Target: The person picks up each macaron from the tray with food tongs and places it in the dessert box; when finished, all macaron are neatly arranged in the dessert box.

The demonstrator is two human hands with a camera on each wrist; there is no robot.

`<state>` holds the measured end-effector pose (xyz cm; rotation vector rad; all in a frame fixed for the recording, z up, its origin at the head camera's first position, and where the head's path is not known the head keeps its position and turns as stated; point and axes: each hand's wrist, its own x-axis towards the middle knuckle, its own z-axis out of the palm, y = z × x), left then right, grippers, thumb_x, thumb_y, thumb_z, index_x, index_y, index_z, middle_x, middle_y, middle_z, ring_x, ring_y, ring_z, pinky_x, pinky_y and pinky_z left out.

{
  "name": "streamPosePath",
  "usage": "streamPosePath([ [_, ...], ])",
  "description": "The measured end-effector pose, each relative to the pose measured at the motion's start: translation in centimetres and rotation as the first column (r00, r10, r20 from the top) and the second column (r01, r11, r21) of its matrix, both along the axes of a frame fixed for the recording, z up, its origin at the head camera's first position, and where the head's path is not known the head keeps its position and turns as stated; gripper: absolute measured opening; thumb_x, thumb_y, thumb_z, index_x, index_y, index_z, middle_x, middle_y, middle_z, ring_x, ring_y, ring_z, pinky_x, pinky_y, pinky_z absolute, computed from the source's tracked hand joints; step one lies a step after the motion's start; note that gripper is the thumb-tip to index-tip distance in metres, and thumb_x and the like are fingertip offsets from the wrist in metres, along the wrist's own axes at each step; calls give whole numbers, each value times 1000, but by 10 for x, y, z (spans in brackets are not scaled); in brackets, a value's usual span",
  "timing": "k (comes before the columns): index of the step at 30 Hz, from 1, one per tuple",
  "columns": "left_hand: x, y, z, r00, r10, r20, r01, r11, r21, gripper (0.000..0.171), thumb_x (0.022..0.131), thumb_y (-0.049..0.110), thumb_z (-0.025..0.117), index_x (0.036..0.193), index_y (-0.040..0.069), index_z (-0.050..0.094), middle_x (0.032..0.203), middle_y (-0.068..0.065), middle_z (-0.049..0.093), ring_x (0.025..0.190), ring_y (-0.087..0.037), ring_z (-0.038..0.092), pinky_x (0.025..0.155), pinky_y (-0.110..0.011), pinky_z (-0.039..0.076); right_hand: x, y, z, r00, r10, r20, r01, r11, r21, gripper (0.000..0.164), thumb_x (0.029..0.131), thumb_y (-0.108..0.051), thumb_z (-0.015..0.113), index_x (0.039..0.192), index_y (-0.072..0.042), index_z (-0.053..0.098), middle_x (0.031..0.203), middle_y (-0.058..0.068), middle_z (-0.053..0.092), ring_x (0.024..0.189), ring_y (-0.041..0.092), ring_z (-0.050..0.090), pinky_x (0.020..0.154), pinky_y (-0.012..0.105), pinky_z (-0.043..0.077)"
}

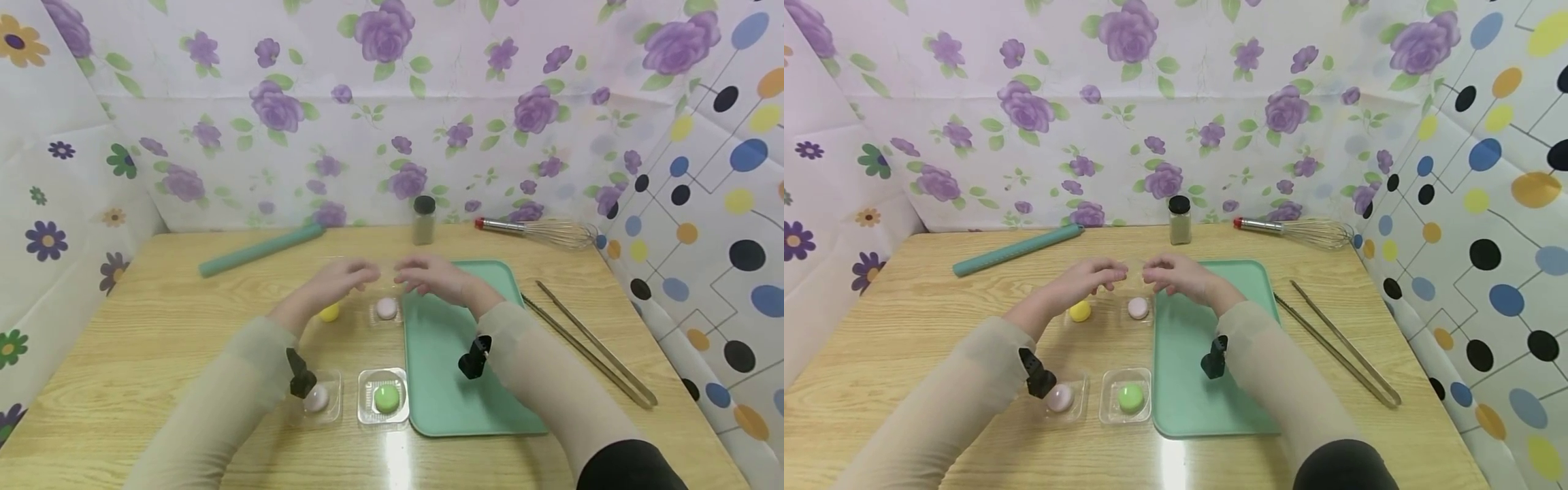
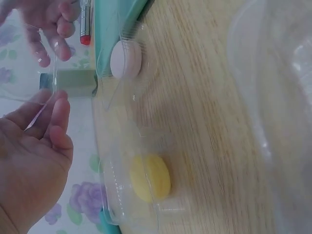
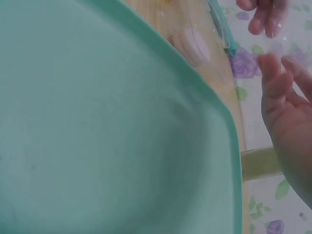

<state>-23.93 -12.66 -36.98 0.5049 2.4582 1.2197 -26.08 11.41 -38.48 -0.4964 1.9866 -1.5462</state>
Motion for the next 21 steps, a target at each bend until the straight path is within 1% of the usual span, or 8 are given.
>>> streamPosePath([
  [2, 0, -1, -1, 1000, -9, -19, 8, 1000, -17, 61, 90, 49, 53, 135, 8, 48, 131, -7, 53, 114, -26, 52, 96, -46, 41, 0, 1, 0, 992, 25, -122, -15, 996, 83, 58, 87, -36, 61, 134, -5, 46, 124, 8, 56, 110, 28, 53, 88, 43, 45],
  [4, 1, -3, -2, 999, -19, -31, 18, 999, -32, 65, 88, 48, 58, 137, 8, 45, 134, -5, 50, 115, -25, 50, 96, -44, 42, 1, 1, 1, 970, 60, -236, -21, 986, 166, 61, 84, -39, 66, 132, -7, 48, 125, 4, 55, 108, 24, 54, 88, 43, 46],
  [9, 3, -5, -5, 996, -51, -75, 45, 995, -88, 77, 79, 47, 70, 140, 10, 41, 138, -3, 46, 117, -30, 48, 93, -45, 44, 5, -2, 3, 889, 174, -423, -18, 938, 347, 70, 77, -42, 72, 134, -9, 48, 127, 1, 54, 103, 18, 54, 82, 37, 48],
  [12, 3, -5, -9, 985, -88, -145, 61, 982, -179, 86, 73, 50, 74, 141, 9, 40, 138, -4, 45, 123, -30, 43, 99, -49, 38, 7, -5, 0, 842, 239, -483, -7, 901, 434, 74, 74, -43, 73, 135, -11, 46, 128, 2, 54, 101, 16, 53, 79, 33, 48],
  [14, 3, -4, -12, 972, -124, -199, 67, 960, -271, 90, 70, 52, 75, 141, 9, 40, 138, -6, 46, 125, -30, 40, 103, -50, 34, 7, -8, -3, 808, 283, -516, -11, 884, 467, 76, 73, -41, 74, 136, -9, 45, 128, 5, 53, 100, 17, 54, 80, 33, 48],
  [16, 4, -3, -14, 956, -171, -238, 73, 926, -371, 92, 69, 54, 75, 141, 8, 40, 138, -9, 45, 128, -30, 37, 105, -52, 29, 7, -10, -6, 773, 331, -542, -19, 865, 502, 77, 73, -40, 74, 136, -7, 44, 129, 7, 52, 100, 17, 55, 82, 32, 48],
  [18, 5, -1, -16, 945, -211, -249, 81, 891, -447, 92, 68, 53, 75, 141, 9, 40, 140, -10, 44, 130, -31, 33, 107, -54, 24, 7, -12, -9, 746, 370, -553, -24, 846, 532, 78, 72, -39, 75, 136, -6, 44, 130, 7, 52, 100, 17, 55, 85, 32, 47],
  [21, 6, 2, -16, 935, -258, -244, 97, 846, -525, 90, 69, 52, 75, 140, 9, 41, 142, -11, 42, 131, -32, 31, 109, -53, 20, 7, -13, -14, 729, 404, -553, -24, 821, 570, 77, 71, -36, 75, 136, -6, 45, 130, 7, 52, 106, 18, 54, 92, 32, 45],
])
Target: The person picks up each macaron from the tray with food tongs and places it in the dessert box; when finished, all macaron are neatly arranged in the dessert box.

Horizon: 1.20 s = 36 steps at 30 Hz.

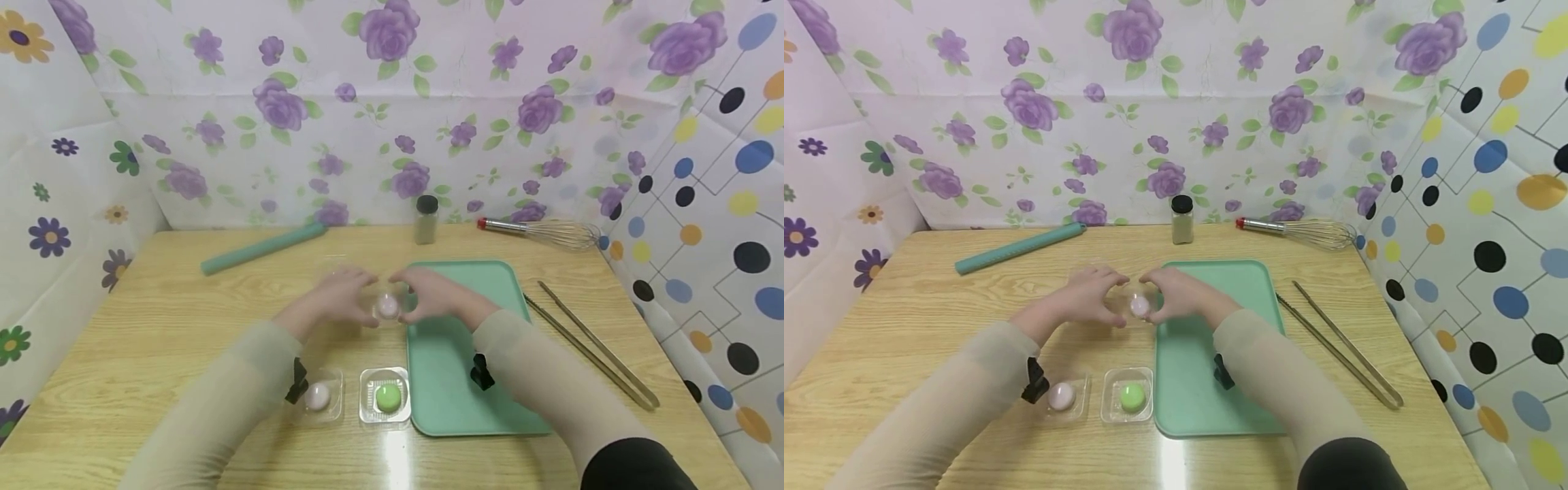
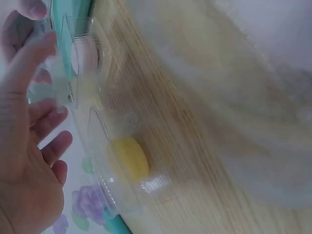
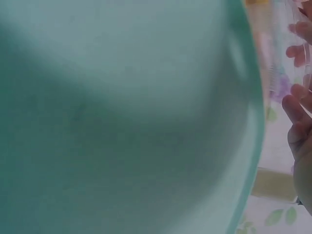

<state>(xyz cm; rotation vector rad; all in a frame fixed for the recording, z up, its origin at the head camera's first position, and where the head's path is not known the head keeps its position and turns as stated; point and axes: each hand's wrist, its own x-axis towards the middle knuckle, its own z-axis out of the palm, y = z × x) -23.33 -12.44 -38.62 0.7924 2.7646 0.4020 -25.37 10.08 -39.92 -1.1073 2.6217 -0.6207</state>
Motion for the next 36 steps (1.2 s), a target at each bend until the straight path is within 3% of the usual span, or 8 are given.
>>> streamPosePath([
  [6, 0, 4, 2, 1000, -29, -12, 27, 996, -89, 89, 70, 51, 75, 140, 7, 41, 144, -14, 39, 132, -35, 31, 108, -54, 20, -1, -2, -8, 1000, -17, 15, 17, 1000, 16, 76, 69, -32, 76, 135, -7, 46, 132, 8, 51, 120, 22, 46, 102, 38, 37],
  [14, 0, 5, 2, 998, -57, -4, 55, 985, -165, 85, 76, 49, 71, 142, 6, 38, 143, -15, 39, 131, -35, 33, 108, -54, 21, 0, -4, -12, 1000, -1, -3, 1, 1000, 22, 77, 69, -31, 78, 133, -4, 46, 128, 10, 53, 117, 24, 47, 101, 38, 38],
  [20, 1, 4, 2, 997, -76, -13, 73, 980, -183, 77, 80, 45, 69, 141, 7, 40, 143, -15, 40, 130, -36, 34, 109, -53, 21, 1, -6, -11, 1000, -27, 6, 26, 997, 75, 77, 70, -34, 78, 133, -4, 46, 130, 10, 53, 120, 25, 46, 104, 38, 35],
  [26, 2, 5, 0, 998, -49, -44, 39, 978, -207, 74, 77, 44, 72, 138, 12, 46, 141, -12, 43, 129, -34, 36, 109, -53, 20, -1, -9, -9, 998, -49, 37, 45, 995, 91, 78, 71, -36, 79, 134, -5, 46, 132, 10, 52, 121, 25, 45, 105, 38, 34],
  [31, 7, 5, 2, 999, -13, -46, 5, 983, -186, 72, 78, 42, 73, 138, 12, 45, 141, -11, 43, 128, -33, 36, 108, -54, 21, -1, -8, -10, 996, -65, 53, 60, 995, 85, 78, 71, -36, 79, 135, -5, 46, 133, 10, 51, 123, 25, 44, 106, 38, 32],
  [36, 13, 3, 8, 999, -15, -40, 9, 991, -136, 73, 79, 39, 73, 139, 9, 43, 142, -12, 43, 130, -34, 35, 109, -55, 17, 0, -6, -10, 997, -59, 52, 55, 996, 77, 79, 71, -35, 79, 135, -4, 44, 132, 12, 49, 123, 27, 43, 106, 39, 32],
])
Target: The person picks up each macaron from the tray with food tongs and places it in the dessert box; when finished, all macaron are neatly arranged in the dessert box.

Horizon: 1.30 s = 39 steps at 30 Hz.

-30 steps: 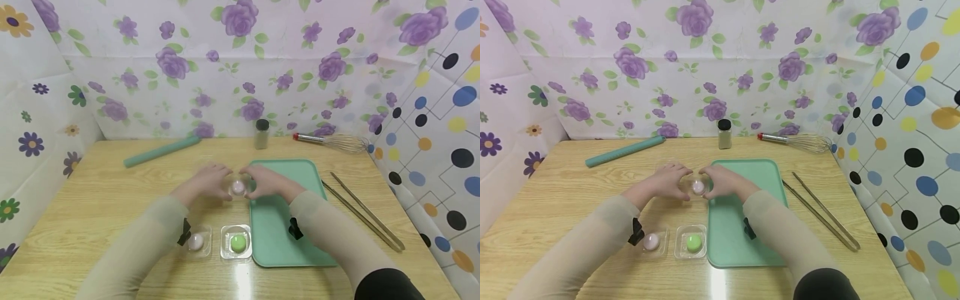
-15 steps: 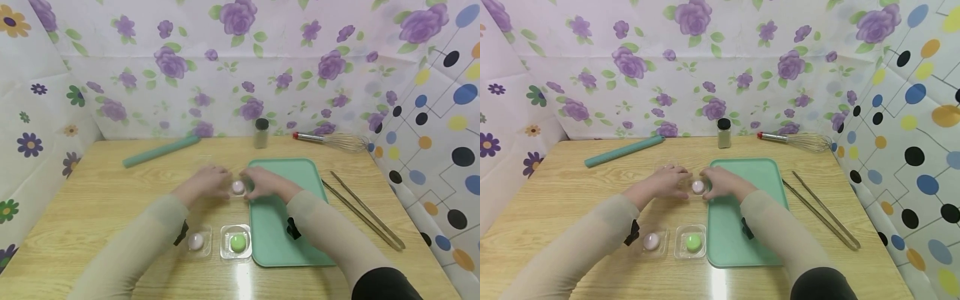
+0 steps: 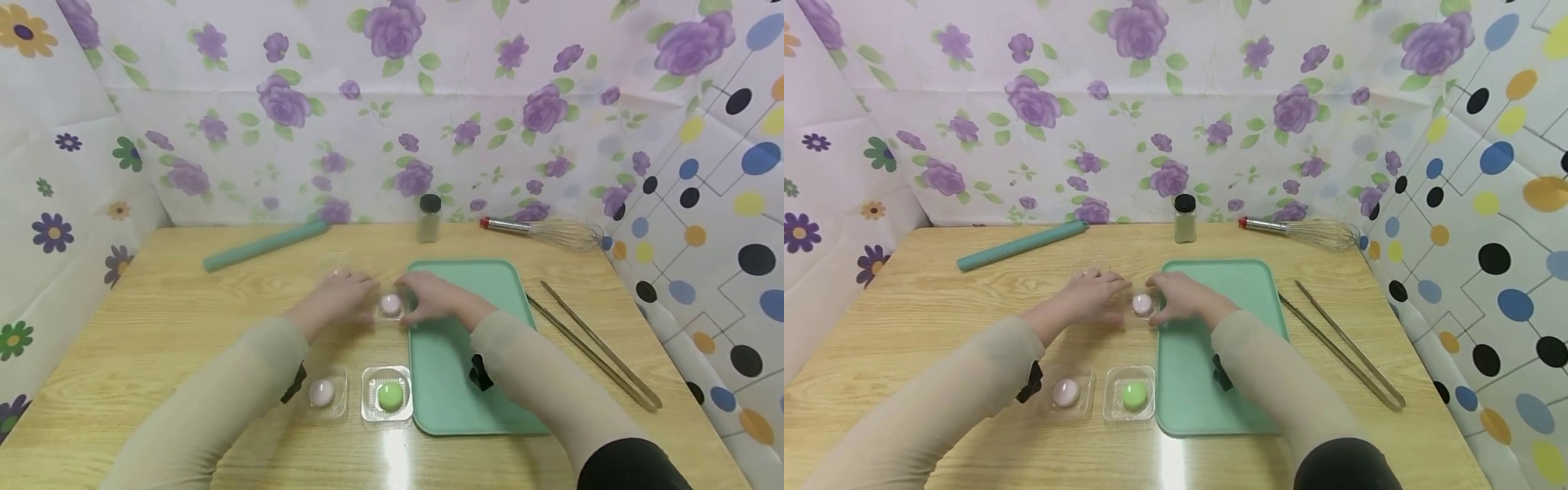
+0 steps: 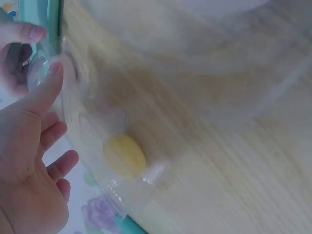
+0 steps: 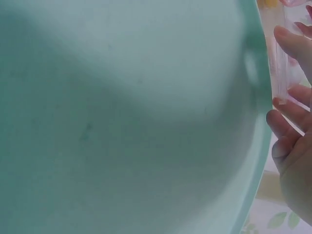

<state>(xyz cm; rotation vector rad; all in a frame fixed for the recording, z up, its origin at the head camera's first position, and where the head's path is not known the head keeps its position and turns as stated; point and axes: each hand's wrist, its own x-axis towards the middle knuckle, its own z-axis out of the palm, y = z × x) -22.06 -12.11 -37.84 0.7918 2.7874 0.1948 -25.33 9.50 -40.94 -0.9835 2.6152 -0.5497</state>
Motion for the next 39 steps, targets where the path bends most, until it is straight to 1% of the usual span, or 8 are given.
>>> streamPosePath([
  [5, -5, -15, 9, 1000, -8, -19, 8, 999, 34, 79, 79, 42, 71, 141, 6, 39, 142, -14, 41, 132, -33, 34, 111, -51, 14, 0, -1, 5, 1000, 9, 19, -9, 1000, -15, 90, 69, -40, 79, 141, -6, 36, 136, 13, 41, 125, 28, 38, 105, 42, 32],
  [12, -18, -67, 27, 994, 105, 26, -107, 986, 131, 84, 82, 49, 66, 143, 2, 32, 145, -20, 34, 133, -39, 28, 110, -53, 17, -12, -18, 20, 998, 2, 67, 5, 995, -98, 88, 75, -48, 72, 144, -9, 33, 141, 9, 43, 129, 26, 38, 107, 42, 30],
  [16, -23, -95, 26, 989, 141, 51, -148, 972, 183, 88, 81, 49, 67, 143, -2, 30, 146, -23, 31, 134, -40, 27, 110, -53, 18, -18, -31, 25, 993, -40, 114, 51, 993, -102, 83, 80, -45, 70, 145, -10, 33, 137, 8, 47, 126, 26, 42, 103, 39, 35],
  [22, -26, -121, 14, 979, 170, 108, -192, 948, 255, 86, 82, 42, 69, 143, -5, 28, 138, -27, 41, 125, -42, 39, 105, -55, 26, -25, -56, 26, 989, -80, 125, 89, 994, -67, 84, 79, -48, 70, 144, -9, 33, 135, 7, 50, 122, 25, 47, 103, 39, 36],
  [26, -27, -126, 3, 968, 185, 169, -227, 934, 277, 88, 82, 42, 68, 144, -4, 25, 135, -27, 43, 122, -43, 41, 103, -57, 29, -25, -67, 27, 967, -154, 203, 170, 983, -63, 85, 78, -49, 70, 144, -12, 33, 136, 6, 49, 121, 24, 47, 102, 41, 36],
  [30, -29, -123, -3, 947, 221, 235, -281, 922, 268, 92, 82, 48, 67, 146, 0, 22, 138, -25, 42, 125, -42, 39, 104, -58, 28, -25, -75, 26, 935, -194, 296, 231, 969, -92, 86, 77, -49, 71, 145, -13, 31, 137, 8, 49, 122, 25, 47, 103, 43, 35],
  [32, -30, -119, -4, 939, 235, 252, -298, 922, 248, 92, 82, 50, 65, 147, 2, 21, 139, -22, 42, 125, -41, 39, 103, -58, 28, -26, -78, 25, 925, -197, 323, 240, 966, -97, 88, 78, -47, 71, 146, -12, 29, 137, 9, 48, 123, 26, 46, 104, 42, 34],
  [39, -33, -110, -12, 934, 238, 268, -299, 929, 219, 91, 83, 51, 64, 146, 1, 23, 139, -21, 43, 124, -40, 41, 102, -56, 31, -28, -89, 23, 905, -198, 377, 241, 968, -69, 89, 78, -41, 72, 146, -8, 26, 137, 11, 47, 123, 27, 46, 106, 42, 32],
])
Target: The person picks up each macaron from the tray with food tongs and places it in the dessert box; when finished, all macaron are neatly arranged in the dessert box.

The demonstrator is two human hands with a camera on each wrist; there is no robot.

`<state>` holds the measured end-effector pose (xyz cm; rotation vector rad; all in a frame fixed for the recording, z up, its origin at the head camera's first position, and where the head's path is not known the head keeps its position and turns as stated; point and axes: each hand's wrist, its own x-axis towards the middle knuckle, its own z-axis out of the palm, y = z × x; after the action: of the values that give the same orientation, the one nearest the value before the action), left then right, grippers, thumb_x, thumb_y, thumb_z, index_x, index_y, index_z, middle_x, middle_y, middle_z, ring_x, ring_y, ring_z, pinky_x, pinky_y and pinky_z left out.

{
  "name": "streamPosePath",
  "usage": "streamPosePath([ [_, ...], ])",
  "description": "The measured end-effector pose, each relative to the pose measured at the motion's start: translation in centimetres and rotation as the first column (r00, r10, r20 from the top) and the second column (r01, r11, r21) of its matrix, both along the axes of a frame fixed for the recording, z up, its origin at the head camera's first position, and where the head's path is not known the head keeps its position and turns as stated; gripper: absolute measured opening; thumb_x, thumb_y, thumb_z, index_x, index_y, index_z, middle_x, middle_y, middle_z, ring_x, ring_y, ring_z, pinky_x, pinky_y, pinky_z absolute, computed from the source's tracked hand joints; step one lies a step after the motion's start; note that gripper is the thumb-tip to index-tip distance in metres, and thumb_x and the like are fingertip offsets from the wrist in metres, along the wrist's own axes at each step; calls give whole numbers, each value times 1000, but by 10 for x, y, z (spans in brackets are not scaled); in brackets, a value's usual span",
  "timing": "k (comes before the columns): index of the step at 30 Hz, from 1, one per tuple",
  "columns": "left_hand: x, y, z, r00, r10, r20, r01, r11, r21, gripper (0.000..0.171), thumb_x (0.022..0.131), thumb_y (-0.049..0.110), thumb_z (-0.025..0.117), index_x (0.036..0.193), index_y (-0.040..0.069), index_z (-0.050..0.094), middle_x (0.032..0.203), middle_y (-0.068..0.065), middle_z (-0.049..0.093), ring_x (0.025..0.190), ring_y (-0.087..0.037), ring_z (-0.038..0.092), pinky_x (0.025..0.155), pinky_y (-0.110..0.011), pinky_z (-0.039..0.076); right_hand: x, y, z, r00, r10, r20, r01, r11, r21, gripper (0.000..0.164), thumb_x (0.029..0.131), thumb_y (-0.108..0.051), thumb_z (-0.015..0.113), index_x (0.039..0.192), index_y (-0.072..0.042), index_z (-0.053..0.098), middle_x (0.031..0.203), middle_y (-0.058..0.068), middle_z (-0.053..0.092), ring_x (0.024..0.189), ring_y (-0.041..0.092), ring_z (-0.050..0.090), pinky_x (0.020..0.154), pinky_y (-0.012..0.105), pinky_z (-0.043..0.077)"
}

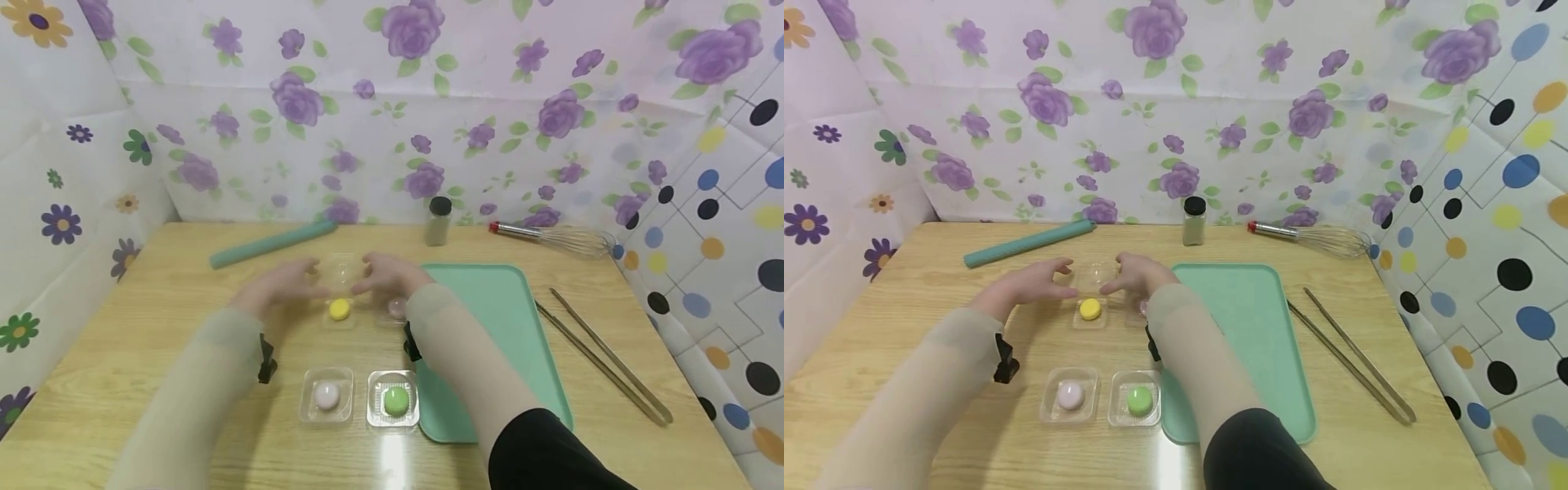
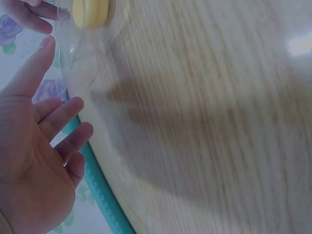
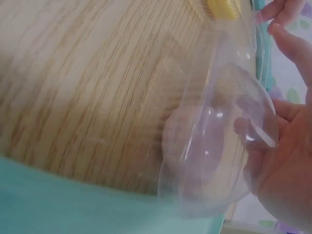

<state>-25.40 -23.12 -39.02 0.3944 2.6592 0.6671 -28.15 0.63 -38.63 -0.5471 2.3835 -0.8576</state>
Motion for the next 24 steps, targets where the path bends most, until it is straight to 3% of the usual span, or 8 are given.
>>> streamPosePath([
  [7, -2, 9, 2, 999, 37, -17, -36, 999, 35, 82, 87, 38, 64, 145, -3, 22, 139, -25, 39, 126, -42, 38, 104, -56, 28, -3, -10, -3, 1000, 10, -19, -10, 1000, -16, 83, 82, -36, 70, 146, -6, 26, 136, 13, 47, 122, 27, 46, 104, 40, 35],
  [11, -6, 11, 10, 994, 79, -77, -72, 994, 84, 77, 89, 33, 62, 144, -5, 23, 139, -26, 39, 126, -43, 37, 105, -56, 27, -7, -11, 1, 994, 2, -106, -5, 1000, -31, 78, 84, -36, 68, 145, -8, 29, 137, 11, 46, 123, 27, 45, 105, 40, 34],
  [16, -4, 10, 18, 986, 78, -145, -62, 992, 113, 72, 91, 33, 60, 143, -3, 27, 138, -26, 42, 125, -43, 39, 103, -57, 30, -10, -7, 2, 974, 2, -228, -8, 1000, -26, 71, 83, -35, 69, 141, -8, 37, 132, 10, 51, 119, 25, 49, 102, 37, 37],
  [24, 7, 9, 27, 990, 99, -104, -83, 986, 148, 72, 88, 39, 63, 140, -1, 34, 135, -21, 46, 119, -42, 44, 99, -55, 36, -3, 4, -1, 947, 37, -318, -51, 998, -38, 54, 84, -36, 69, 128, -9, 53, 124, 5, 57, 109, 21, 54, 94, 32, 43],
])
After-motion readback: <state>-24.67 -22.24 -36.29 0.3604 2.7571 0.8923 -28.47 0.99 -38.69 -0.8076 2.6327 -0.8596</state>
